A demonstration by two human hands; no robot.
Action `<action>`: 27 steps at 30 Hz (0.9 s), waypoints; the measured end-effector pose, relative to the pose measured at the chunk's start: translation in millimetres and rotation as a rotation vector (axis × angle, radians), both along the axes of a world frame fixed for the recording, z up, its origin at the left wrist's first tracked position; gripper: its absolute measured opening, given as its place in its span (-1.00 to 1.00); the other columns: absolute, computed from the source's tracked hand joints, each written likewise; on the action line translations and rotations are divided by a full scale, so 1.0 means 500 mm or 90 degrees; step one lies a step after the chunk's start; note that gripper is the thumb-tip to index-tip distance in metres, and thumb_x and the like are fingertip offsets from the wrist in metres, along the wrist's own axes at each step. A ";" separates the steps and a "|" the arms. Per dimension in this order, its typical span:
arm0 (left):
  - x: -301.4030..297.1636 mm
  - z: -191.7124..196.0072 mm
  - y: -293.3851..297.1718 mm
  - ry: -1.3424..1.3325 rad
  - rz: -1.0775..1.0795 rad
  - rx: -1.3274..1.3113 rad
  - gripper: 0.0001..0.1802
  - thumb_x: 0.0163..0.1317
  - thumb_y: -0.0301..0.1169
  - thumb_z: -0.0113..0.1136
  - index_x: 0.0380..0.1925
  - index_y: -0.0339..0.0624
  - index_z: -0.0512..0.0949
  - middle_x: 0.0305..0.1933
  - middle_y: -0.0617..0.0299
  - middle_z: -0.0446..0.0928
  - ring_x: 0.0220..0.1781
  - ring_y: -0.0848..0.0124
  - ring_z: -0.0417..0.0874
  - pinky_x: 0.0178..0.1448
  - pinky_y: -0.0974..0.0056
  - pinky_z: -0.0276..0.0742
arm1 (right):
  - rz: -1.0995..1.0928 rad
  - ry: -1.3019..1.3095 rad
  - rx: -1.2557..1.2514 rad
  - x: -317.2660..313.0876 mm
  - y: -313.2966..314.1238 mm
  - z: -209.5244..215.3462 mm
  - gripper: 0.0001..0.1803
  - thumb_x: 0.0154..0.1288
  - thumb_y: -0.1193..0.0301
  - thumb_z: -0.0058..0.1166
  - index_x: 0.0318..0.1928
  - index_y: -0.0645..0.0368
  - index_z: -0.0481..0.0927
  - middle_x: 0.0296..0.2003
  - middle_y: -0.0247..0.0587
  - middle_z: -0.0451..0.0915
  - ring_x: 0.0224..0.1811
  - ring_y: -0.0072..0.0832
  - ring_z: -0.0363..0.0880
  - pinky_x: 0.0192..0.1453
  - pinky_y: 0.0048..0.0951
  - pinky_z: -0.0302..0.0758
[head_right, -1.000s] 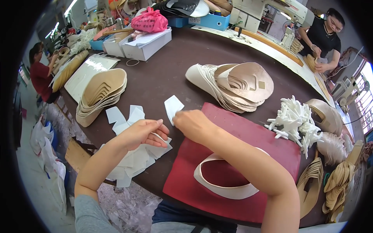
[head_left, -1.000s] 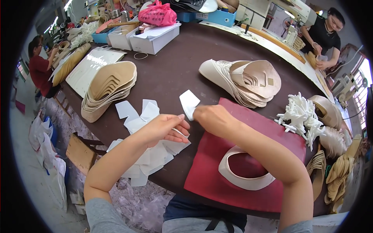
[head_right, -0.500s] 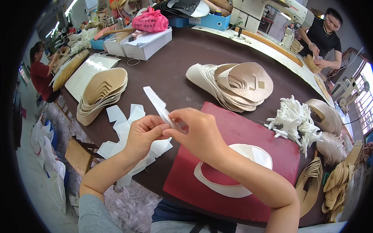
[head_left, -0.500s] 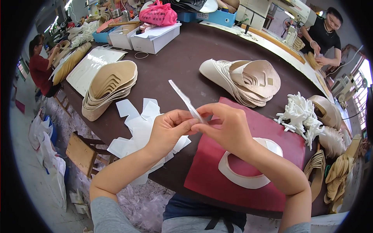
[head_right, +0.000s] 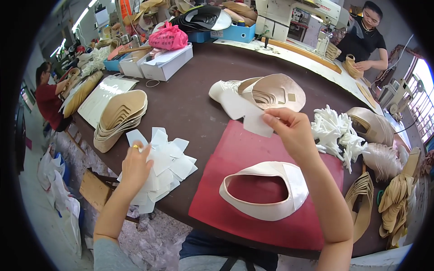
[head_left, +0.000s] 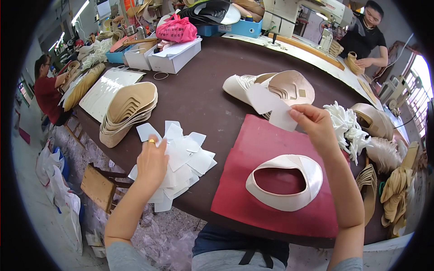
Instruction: Assembling shoe components by folding white lining materials and inserting them into shoe uppers at a factory workbench.
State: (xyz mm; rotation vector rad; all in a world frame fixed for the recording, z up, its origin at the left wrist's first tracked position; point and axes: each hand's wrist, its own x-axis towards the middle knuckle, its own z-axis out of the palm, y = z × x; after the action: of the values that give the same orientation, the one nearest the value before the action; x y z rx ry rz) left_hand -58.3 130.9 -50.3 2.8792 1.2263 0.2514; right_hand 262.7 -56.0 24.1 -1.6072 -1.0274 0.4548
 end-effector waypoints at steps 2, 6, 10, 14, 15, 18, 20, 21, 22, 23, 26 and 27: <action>0.047 0.040 -0.055 -0.201 -0.034 0.068 -0.69 0.27 -0.32 0.14 -0.06 -0.27 0.59 -0.10 0.06 0.57 -0.25 0.32 0.62 -0.27 0.33 0.55 | 0.059 -0.061 0.038 -0.020 -0.023 0.005 -0.81 0.27 0.46 0.17 -0.18 0.32 0.69 -0.26 -0.26 0.64 -0.34 -0.67 0.48 -0.27 -0.72 0.39; 0.104 0.088 -0.128 -0.554 -0.186 -1.168 -0.56 0.43 -0.16 -0.04 0.03 -0.33 0.50 -0.16 0.03 0.59 -0.28 0.39 0.66 -0.23 0.38 0.60 | 0.213 -0.298 0.130 -0.057 -0.068 0.019 -0.79 0.27 0.49 0.17 -0.11 0.33 0.66 -0.13 -0.20 0.61 -0.30 -0.63 0.51 -0.26 -0.68 0.42; 0.130 0.074 -0.218 -0.630 -0.191 -1.080 -0.68 0.40 -0.27 0.04 -0.04 -0.31 0.52 -0.17 0.03 0.60 -0.25 0.43 0.67 -0.19 0.42 0.60 | 0.114 -0.201 0.184 -0.124 -0.106 0.010 -0.73 0.23 0.54 0.18 -0.04 0.29 0.63 -0.05 -0.18 0.59 -0.27 -0.58 0.54 -0.24 -0.65 0.44; 0.146 0.068 -0.279 -0.676 -0.167 -0.854 -0.77 0.36 -0.37 0.09 -0.10 -0.31 0.52 -0.19 0.04 0.61 -0.23 0.43 0.68 -0.17 0.44 0.61 | -0.050 -0.055 0.171 -0.161 -0.132 -0.013 -0.66 0.18 0.58 0.20 0.01 0.24 0.61 -0.03 -0.18 0.57 -0.24 -0.53 0.56 -0.22 -0.61 0.46; 0.150 0.063 -0.289 -0.699 -0.168 -0.845 -0.79 0.35 -0.40 0.10 -0.12 -0.31 0.51 -0.18 0.04 0.61 -0.23 0.42 0.68 -0.18 0.44 0.61 | -0.052 -0.087 0.136 -0.164 -0.136 -0.027 -0.65 0.17 0.57 0.21 0.01 0.23 0.61 -0.03 -0.18 0.56 -0.23 -0.50 0.57 -0.21 -0.59 0.46; 0.148 0.049 -0.307 -0.738 -0.171 -0.832 -0.82 0.31 -0.46 0.13 -0.14 -0.32 0.50 -0.17 0.03 0.62 -0.23 0.40 0.69 -0.20 0.45 0.62 | -0.064 -0.144 0.060 -0.171 -0.155 -0.049 -0.63 0.14 0.57 0.22 0.01 0.20 0.60 -0.05 -0.17 0.56 -0.22 -0.45 0.58 -0.20 -0.56 0.48; 0.130 0.041 -0.305 -0.716 -0.083 -0.819 -0.76 0.33 -0.44 0.09 -0.07 -0.33 0.47 -0.06 0.01 0.57 -0.12 0.35 0.66 -0.10 0.38 0.61 | -0.040 -0.303 0.017 -0.172 -0.167 -0.045 -0.65 0.12 0.55 0.23 -0.02 0.19 0.61 -0.09 -0.18 0.56 -0.22 -0.41 0.58 -0.17 -0.50 0.48; 0.120 0.038 -0.304 -0.707 -0.039 -0.808 -0.74 0.34 -0.42 0.08 -0.03 -0.33 0.46 -0.01 -0.01 0.55 -0.06 0.32 0.65 -0.05 0.35 0.60 | -0.025 -0.383 -0.003 -0.170 -0.171 -0.041 -0.66 0.11 0.54 0.23 -0.04 0.18 0.61 -0.11 -0.19 0.56 -0.23 -0.39 0.57 -0.15 -0.48 0.49; 0.113 0.035 -0.305 -0.698 0.005 -0.796 -0.71 0.35 -0.41 0.06 0.01 -0.34 0.44 0.05 -0.02 0.53 0.00 0.30 0.64 -0.01 0.32 0.60 | -0.009 -0.463 -0.024 -0.167 -0.174 -0.039 -0.67 0.10 0.53 0.24 -0.06 0.18 0.62 -0.13 -0.20 0.56 -0.23 -0.37 0.57 -0.14 -0.45 0.49; 0.109 0.031 -0.307 -0.692 -0.002 -0.799 -0.71 0.35 -0.41 0.06 0.01 -0.34 0.44 0.05 -0.02 0.53 0.00 0.30 0.64 -0.01 0.32 0.60 | -0.017 -0.463 -0.025 -0.163 -0.175 -0.042 -0.67 0.10 0.53 0.24 -0.06 0.18 0.62 -0.13 -0.20 0.56 -0.23 -0.37 0.57 -0.14 -0.45 0.49; 0.098 0.016 -0.313 -0.775 0.046 -1.163 -0.66 0.38 -0.37 0.02 0.08 -0.31 0.40 0.14 0.00 0.44 0.17 0.23 0.51 0.19 0.22 0.46 | 0.062 -0.574 -0.106 -0.139 -0.163 -0.067 -0.68 0.08 0.51 0.25 -0.09 0.15 0.62 -0.16 -0.25 0.56 -0.26 -0.34 0.55 -0.11 -0.39 0.48; 0.099 0.013 -0.311 -0.796 0.065 -1.287 -0.64 0.39 -0.36 0.01 0.11 -0.30 0.39 0.17 0.01 0.41 0.23 0.21 0.47 0.26 0.19 0.41 | 0.089 -0.611 -0.133 -0.134 -0.162 -0.069 -0.69 0.07 0.50 0.25 -0.11 0.15 0.62 -0.18 -0.26 0.56 -0.28 -0.33 0.55 -0.10 -0.37 0.48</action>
State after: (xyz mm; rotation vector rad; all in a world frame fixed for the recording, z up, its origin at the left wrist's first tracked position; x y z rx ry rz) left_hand -8.7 -24.5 -44.0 0.5896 0.5039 0.3485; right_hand 195.5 -137.1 -10.2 -1.9881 -1.8527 -0.1752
